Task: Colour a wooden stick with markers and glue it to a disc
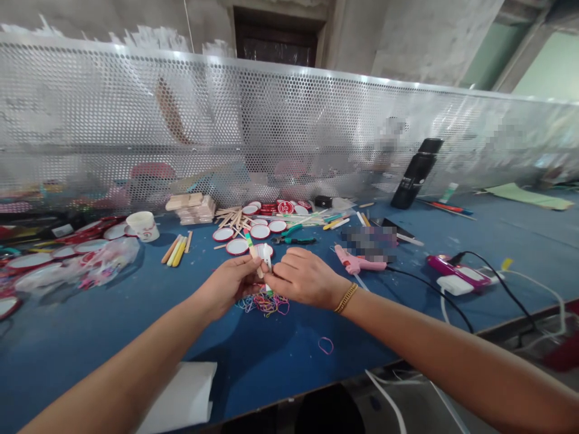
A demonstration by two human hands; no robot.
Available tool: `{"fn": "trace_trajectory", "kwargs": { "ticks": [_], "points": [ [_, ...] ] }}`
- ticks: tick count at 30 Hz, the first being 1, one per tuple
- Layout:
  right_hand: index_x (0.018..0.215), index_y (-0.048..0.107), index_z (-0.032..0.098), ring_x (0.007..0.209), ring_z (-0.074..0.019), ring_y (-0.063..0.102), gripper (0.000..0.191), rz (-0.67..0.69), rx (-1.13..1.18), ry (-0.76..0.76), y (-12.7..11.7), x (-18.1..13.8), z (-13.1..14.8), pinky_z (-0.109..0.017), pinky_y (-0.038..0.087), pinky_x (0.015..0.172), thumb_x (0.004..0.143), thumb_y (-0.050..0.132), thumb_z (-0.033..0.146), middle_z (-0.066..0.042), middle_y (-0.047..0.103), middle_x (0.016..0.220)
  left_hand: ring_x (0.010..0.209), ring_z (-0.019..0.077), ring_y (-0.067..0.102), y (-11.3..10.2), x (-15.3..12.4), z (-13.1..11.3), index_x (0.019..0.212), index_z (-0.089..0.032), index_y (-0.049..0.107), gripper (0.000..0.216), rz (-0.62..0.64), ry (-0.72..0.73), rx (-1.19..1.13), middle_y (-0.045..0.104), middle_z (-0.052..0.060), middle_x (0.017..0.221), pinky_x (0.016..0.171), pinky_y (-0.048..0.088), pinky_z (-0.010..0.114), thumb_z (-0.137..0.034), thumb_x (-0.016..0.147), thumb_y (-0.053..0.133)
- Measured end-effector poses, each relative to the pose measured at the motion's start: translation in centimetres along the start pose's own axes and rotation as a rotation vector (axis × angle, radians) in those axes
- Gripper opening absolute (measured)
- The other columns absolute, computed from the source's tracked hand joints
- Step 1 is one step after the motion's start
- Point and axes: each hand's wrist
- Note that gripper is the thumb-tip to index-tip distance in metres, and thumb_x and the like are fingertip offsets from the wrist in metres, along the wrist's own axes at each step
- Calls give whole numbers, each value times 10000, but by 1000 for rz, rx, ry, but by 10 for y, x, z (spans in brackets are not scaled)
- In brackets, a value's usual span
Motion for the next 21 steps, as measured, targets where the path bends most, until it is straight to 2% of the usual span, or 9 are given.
{"fn": "trace_trajectory", "kwargs": {
  "ticks": [9,11,13,16,18,21],
  "points": [
    [963,601,224,663,-138,449,169,55,-41,-35,4,5,-1,-345,291,679,961,483,104,19,603,727,617,101,568,-2,0,-1,742,-145,679,261,20,6,0,626,4,664,599,432,207,-392,754,762],
    [938,600,209,649,-139,445,167,76,-23,-23,2,7,-4,-345,288,677,968,463,117,12,607,720,640,109,588,-1,-1,-3,747,-155,669,239,-15,22,-38,630,3,680,596,426,209,-377,757,757],
    [885,588,196,634,-141,440,181,65,-4,45,0,8,-10,-346,298,684,965,442,125,3,609,707,718,122,618,0,-1,-5,744,-167,647,232,-75,67,-70,667,19,785,607,425,210,-377,769,741],
    [865,545,207,638,-153,453,130,-65,58,330,0,11,-20,-353,339,727,949,453,171,-3,599,702,776,128,609,1,-1,-5,751,-178,632,248,-165,142,-21,678,31,896,606,406,209,-411,799,702],
    [856,503,225,642,-159,460,86,-222,132,633,3,17,-26,-351,366,719,939,482,231,0,558,692,732,122,577,0,-2,-3,767,-180,647,269,-187,178,75,658,25,829,586,378,208,-443,820,668],
    [828,440,246,644,-160,455,125,-481,301,1076,15,32,-30,-332,388,656,910,518,300,-2,488,714,695,121,553,0,-3,1,768,-182,654,302,-149,217,165,644,22,797,571,357,215,-476,832,630]
  ]
}}
Point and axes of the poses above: each hand's wrist, its own x-axis towards the middle knuckle, its own y-axis out of the palm, z = x × y
